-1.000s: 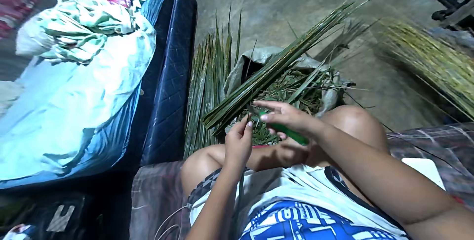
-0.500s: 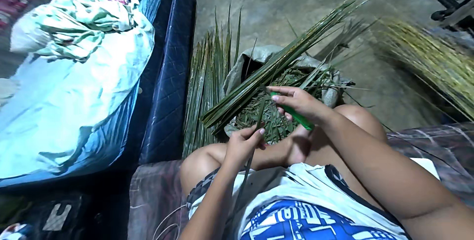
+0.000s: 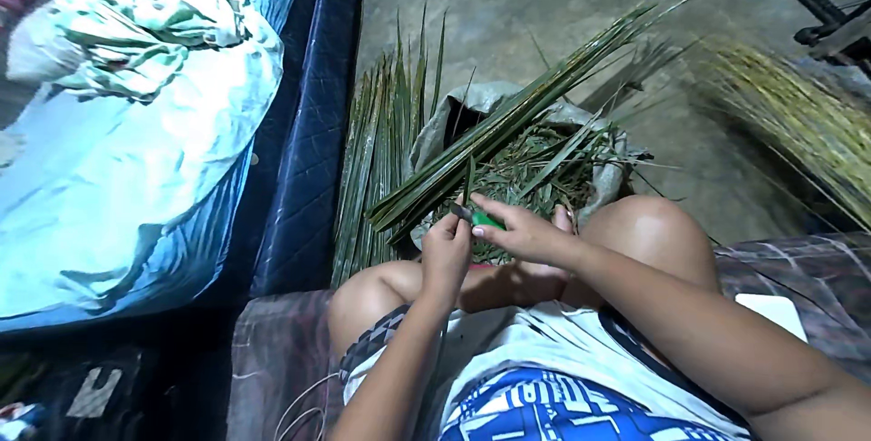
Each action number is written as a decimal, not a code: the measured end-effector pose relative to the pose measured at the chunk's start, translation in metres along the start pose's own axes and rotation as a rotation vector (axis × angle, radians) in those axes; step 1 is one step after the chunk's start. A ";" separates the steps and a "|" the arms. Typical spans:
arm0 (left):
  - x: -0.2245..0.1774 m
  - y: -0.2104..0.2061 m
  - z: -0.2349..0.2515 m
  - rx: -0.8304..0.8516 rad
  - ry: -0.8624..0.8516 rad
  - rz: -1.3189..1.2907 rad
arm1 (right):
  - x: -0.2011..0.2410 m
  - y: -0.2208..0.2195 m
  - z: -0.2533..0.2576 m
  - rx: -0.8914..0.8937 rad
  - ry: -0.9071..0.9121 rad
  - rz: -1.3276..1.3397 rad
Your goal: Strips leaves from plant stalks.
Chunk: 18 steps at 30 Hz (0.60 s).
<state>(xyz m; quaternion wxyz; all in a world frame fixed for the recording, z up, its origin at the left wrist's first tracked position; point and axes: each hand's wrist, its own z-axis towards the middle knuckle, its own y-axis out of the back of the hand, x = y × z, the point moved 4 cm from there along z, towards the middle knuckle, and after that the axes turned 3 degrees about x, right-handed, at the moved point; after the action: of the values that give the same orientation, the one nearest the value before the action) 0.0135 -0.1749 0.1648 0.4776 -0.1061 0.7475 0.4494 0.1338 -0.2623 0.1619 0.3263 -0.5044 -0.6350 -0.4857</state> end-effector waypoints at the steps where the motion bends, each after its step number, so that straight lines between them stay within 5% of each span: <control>1: 0.001 0.000 0.000 -0.007 -0.022 0.019 | -0.002 0.003 0.003 -0.041 0.001 -0.034; 9: -0.002 -0.003 -0.002 0.036 0.013 0.064 | -0.016 0.048 0.012 -0.294 -0.028 0.086; 15: -0.005 0.004 -0.002 0.019 0.040 0.042 | -0.004 0.004 -0.001 0.109 -0.004 0.235; 18: -0.003 0.004 -0.002 0.019 0.017 0.026 | -0.004 0.000 0.003 0.057 -0.030 0.188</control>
<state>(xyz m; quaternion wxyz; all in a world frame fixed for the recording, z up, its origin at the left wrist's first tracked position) 0.0111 -0.1750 0.1696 0.4663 -0.0957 0.7571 0.4474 0.1355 -0.2603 0.1573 0.3752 -0.5594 -0.6033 -0.4270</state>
